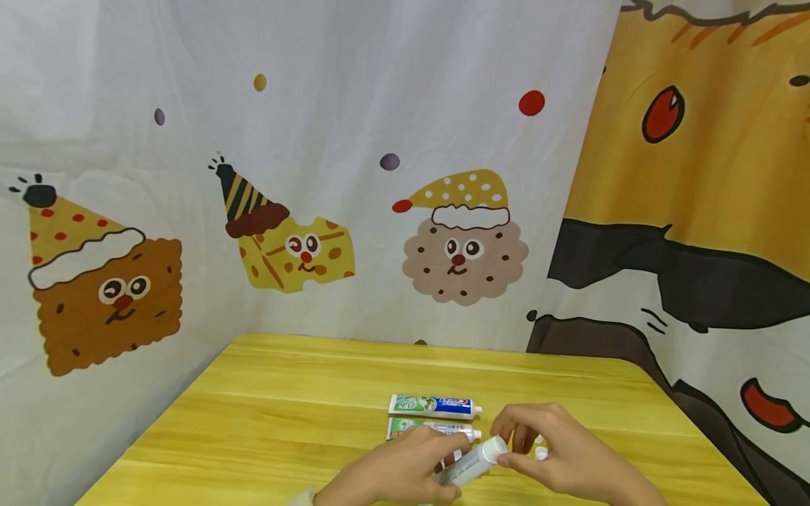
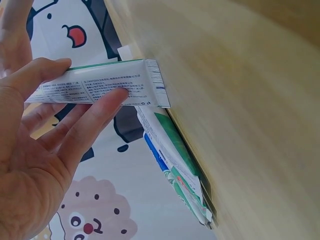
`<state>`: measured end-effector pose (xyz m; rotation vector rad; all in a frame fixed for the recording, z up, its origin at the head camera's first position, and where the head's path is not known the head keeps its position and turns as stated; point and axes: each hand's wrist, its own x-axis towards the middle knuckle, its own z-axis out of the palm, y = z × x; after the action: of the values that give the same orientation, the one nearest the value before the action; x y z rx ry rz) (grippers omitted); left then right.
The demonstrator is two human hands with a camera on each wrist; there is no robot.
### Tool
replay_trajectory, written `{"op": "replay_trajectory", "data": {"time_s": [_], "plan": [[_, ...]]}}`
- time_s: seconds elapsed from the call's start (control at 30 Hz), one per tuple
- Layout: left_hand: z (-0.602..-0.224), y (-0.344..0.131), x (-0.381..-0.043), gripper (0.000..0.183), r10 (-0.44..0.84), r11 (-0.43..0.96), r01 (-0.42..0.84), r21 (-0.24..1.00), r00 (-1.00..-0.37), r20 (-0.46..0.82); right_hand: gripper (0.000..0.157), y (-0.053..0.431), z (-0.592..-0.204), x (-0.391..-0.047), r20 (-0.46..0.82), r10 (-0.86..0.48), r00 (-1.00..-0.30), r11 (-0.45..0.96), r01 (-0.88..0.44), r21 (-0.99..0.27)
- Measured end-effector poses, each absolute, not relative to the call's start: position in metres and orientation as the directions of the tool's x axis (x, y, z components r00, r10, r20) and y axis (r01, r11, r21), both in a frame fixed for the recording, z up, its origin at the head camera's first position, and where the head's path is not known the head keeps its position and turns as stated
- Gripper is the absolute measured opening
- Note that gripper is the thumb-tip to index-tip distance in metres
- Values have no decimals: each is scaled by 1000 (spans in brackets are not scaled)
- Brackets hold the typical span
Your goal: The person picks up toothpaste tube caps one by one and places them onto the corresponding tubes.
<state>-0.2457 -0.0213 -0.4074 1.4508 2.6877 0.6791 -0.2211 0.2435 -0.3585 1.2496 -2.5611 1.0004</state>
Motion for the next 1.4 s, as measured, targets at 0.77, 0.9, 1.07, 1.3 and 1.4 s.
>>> {"op": "replay_trajectory", "data": {"time_s": [0.77,0.9,1.07,1.3,1.4], "plan": [[-406,-21,-246,31,795,496,786,369,-582,172,14,244,-359,-221,387,-661,-643,447,-752,-485],[-406,-21,-246,31,796,495,785,372,-582,169,15,243,-359,-221,369,-657,-657,456,-737,-499],[-406,-21,-246,31,795,495,784,374,-582,169,14,243,-359,-221,351,-653,-671,474,-723,-502],[-406,-21,-246,31,792,501,785,364,-586,172,13,242,-359,-222,375,-640,-671,486,-732,-478],[-406,-21,-246,31,793,501,787,360,-584,173,14,242,-359,-222,369,-641,-673,481,-727,-489]]}}
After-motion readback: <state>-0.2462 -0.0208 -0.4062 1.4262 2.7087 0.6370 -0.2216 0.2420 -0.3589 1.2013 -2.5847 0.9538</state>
